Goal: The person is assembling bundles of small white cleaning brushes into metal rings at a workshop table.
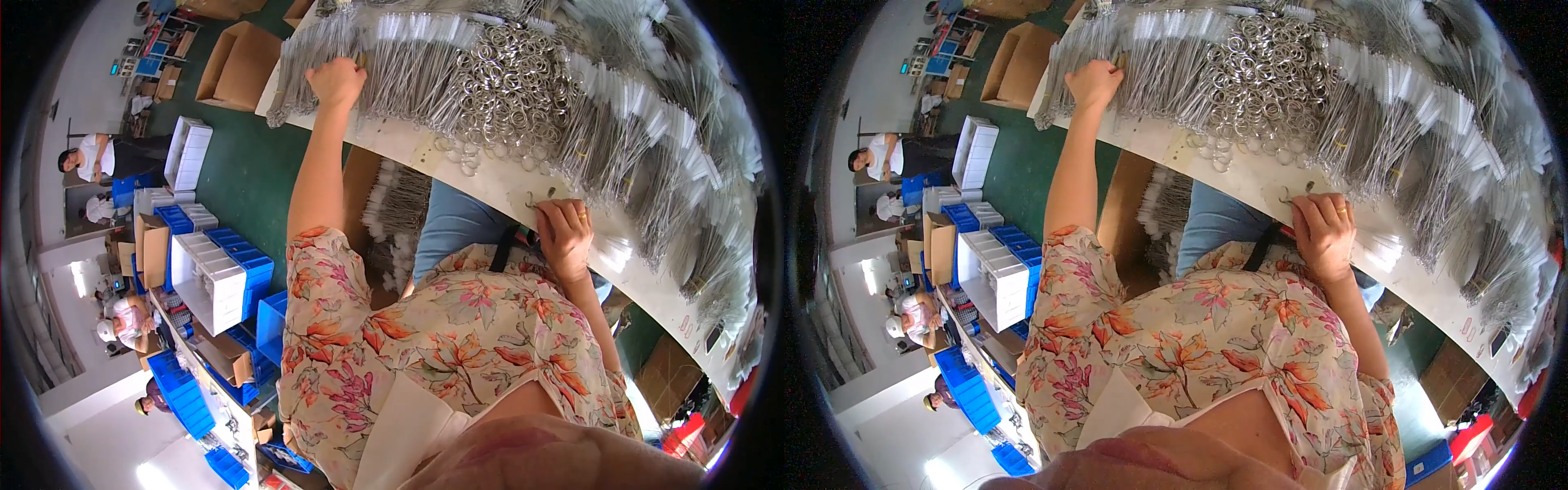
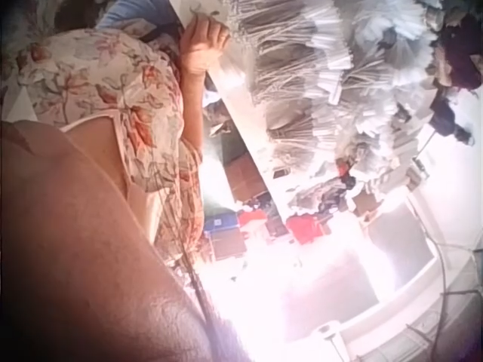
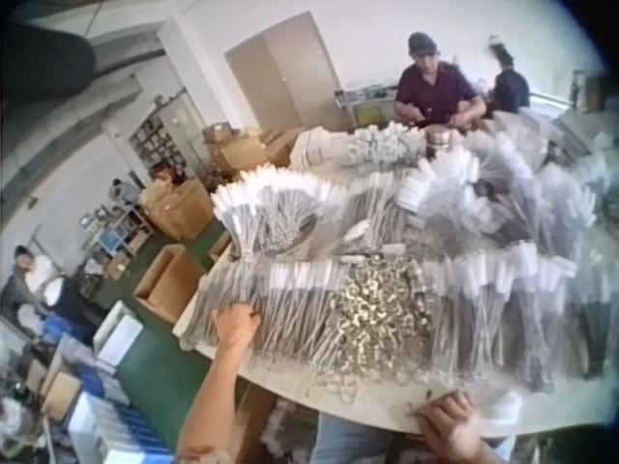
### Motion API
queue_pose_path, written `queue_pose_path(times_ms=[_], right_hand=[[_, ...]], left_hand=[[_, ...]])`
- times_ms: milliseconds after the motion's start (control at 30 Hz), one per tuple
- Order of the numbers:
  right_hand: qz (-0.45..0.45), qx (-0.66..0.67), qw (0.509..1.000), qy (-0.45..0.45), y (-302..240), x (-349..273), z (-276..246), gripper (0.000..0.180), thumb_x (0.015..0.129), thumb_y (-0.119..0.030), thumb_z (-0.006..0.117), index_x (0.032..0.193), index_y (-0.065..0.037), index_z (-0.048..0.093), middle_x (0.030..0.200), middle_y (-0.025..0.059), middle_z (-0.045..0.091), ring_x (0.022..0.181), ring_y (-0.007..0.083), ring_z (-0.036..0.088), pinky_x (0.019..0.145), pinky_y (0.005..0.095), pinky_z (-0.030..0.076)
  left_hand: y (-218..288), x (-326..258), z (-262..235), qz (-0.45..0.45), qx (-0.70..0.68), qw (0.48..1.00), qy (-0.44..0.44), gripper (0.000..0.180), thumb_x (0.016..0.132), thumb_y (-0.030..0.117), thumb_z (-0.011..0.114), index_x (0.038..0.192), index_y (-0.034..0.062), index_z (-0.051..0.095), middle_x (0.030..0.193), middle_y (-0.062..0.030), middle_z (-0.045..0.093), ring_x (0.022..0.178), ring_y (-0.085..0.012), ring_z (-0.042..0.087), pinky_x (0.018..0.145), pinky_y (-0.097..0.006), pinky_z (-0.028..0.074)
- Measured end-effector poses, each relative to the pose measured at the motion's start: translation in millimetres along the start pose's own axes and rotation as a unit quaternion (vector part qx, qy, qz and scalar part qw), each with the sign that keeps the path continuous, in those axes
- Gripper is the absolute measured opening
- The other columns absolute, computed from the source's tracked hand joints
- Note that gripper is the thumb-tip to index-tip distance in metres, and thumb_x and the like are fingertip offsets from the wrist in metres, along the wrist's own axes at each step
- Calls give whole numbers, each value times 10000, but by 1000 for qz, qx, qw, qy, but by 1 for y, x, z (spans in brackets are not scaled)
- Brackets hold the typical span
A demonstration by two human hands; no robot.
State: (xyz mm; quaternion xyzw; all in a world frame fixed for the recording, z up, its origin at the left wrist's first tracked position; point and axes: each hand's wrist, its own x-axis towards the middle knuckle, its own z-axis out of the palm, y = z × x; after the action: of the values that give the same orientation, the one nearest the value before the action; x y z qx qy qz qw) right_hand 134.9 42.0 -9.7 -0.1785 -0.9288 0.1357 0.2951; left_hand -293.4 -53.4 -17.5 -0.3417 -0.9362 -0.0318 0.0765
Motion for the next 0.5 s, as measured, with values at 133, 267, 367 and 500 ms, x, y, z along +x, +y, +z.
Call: queue_pose_path(times_ms=[133,267,367,500], right_hand=[[10,0,1000,0,3,-2,0,170,679,-49,663,838,-71,610,816,43,582,779,237,553,672,356,443],[8,0,1000,-1,1,0,-2,160,682,-50,661,831,-69,608,817,47,584,778,238,556,670,352,445],[9,3,1000,-4,1,0,0,152,684,-53,661,825,-69,605,818,48,584,776,238,556,670,349,446],[16,8,1000,0,3,0,0,151,683,-52,664,820,-73,603,815,46,583,773,239,555,666,347,448]], left_hand=[[4,13,-4,-36,17,998,-54,233,754,352,592,845,164,693,809,-73,672,805,-245,628,789,-381,383],[-32,36,5,-101,-104,989,21,258,719,343,611,845,134,692,856,-89,670,807,-273,633,695,-361,486],[-58,53,11,-106,-243,962,-61,269,698,339,641,823,104,679,796,-80,665,749,-237,627,679,-355,475],[-62,51,-6,-83,-388,907,-140,195,750,233,639,777,40,649,697,-29,630,577,-113,503,556,-281,423]])
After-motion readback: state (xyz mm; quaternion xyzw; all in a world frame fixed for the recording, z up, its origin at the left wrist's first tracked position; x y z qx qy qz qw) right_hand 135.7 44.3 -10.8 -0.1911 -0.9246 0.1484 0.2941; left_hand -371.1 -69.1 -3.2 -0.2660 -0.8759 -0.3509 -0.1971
